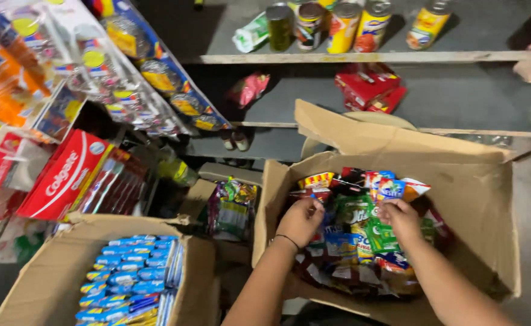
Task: The recorder is sorting various packets of snacks and instant drinks from a larger cardboard box into smaller boxes and onto shelves in a grocery store setting.
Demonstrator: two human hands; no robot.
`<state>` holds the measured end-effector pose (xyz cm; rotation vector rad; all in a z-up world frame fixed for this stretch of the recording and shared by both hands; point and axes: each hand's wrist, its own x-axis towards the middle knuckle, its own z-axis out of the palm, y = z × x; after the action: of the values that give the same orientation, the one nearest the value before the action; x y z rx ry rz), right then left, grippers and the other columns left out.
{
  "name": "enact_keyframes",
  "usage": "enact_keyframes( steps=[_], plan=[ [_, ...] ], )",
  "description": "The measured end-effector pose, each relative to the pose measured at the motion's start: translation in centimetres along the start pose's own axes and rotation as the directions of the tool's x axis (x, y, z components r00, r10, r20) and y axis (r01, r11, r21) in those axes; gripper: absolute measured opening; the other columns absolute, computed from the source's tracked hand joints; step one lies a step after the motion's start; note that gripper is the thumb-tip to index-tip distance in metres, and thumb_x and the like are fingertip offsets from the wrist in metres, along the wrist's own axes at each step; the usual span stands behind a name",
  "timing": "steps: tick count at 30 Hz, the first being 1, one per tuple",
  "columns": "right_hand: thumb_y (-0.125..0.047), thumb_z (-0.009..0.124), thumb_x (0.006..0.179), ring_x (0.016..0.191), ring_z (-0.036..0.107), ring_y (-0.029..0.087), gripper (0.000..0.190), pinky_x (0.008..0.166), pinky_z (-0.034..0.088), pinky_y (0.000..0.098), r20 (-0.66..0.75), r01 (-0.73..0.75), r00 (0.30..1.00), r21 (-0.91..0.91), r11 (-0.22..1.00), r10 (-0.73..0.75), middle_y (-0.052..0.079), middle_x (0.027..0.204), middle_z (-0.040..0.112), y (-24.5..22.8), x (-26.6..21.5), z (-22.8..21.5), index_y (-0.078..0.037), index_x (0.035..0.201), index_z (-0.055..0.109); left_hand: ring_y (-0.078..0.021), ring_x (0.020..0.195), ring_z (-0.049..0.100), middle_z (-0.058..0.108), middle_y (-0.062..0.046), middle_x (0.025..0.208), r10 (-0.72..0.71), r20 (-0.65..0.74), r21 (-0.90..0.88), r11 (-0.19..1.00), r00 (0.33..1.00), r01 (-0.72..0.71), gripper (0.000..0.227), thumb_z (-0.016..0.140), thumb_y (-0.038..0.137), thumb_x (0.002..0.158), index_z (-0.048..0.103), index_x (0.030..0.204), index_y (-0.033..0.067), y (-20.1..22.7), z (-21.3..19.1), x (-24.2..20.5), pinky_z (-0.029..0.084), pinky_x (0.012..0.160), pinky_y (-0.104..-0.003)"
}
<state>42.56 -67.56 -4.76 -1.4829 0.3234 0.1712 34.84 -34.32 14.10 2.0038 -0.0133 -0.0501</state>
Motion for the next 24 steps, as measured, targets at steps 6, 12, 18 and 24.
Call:
enact_keyframes(
  steps=[6, 12, 18, 24],
  plan=[
    [-0.023, 0.064, 0.094, 0.089, 0.067, 0.021, 0.023, 0.075, 0.053, 0.0431, -0.126, -0.252, 0.964, -0.156, 0.955, 0.234, 0.005, 0.097, 0.070, 8.3, 1.8, -10.5, -0.007, 0.110, 0.069, -0.0312, 0.092, 0.072, 0.074, -0.016, 0.102, -0.150, 0.052, 0.153, 0.978, 0.987, 0.141, 0.023, 0.069, 0.026, 0.089, 0.071, 0.104, 0.0086, -6.8, 8.8, 3.7, 0.056, 0.086, -0.040],
    [-0.034, 0.065, 0.090, 0.105, 0.064, 0.022, 0.037, 0.086, 0.052, 0.0475, -0.220, -0.470, 0.876, -0.200, 0.860, 0.428, 0.001, 0.117, 0.068, 7.3, 0.1, -11.3, -0.015, 0.122, 0.066, -0.0288, 0.101, 0.073, 0.076, -0.014, 0.107, -0.298, 0.159, 0.125, 0.952, 0.941, 0.281, 0.027, 0.068, 0.029, 0.090, 0.069, 0.111, 0.0117, -10.4, 16.3, 5.2, 0.056, 0.090, -0.039],
    [-0.036, 0.066, 0.097, 0.091, 0.058, 0.030, 0.041, 0.077, 0.047, 0.0469, -0.244, -0.442, 0.884, -0.154, 0.884, 0.400, 0.012, 0.107, 0.067, 11.0, 4.7, -11.6, -0.010, 0.129, 0.070, -0.0305, 0.101, 0.071, 0.075, -0.015, 0.107, -0.315, 0.305, 0.179, 0.946, 0.899, 0.271, 0.026, 0.068, 0.026, 0.091, 0.071, 0.111, 0.0103, -10.9, 22.1, 7.2, 0.055, 0.089, -0.039],
    [-0.024, 0.069, 0.094, 0.107, 0.070, 0.021, 0.040, 0.092, 0.053, 0.0362, -0.278, -0.107, 0.960, -0.352, 0.930, 0.006, 0.008, 0.116, 0.074, 13.4, 10.8, -9.3, -0.006, 0.129, 0.065, -0.0275, 0.098, 0.075, 0.076, -0.014, 0.109, -0.249, 0.259, -0.097, 0.955, 0.933, 0.282, 0.031, 0.067, 0.021, 0.088, 0.066, 0.116, 0.0066, -18.1, 29.6, 9.7, 0.059, 0.089, -0.037]
  ],
)
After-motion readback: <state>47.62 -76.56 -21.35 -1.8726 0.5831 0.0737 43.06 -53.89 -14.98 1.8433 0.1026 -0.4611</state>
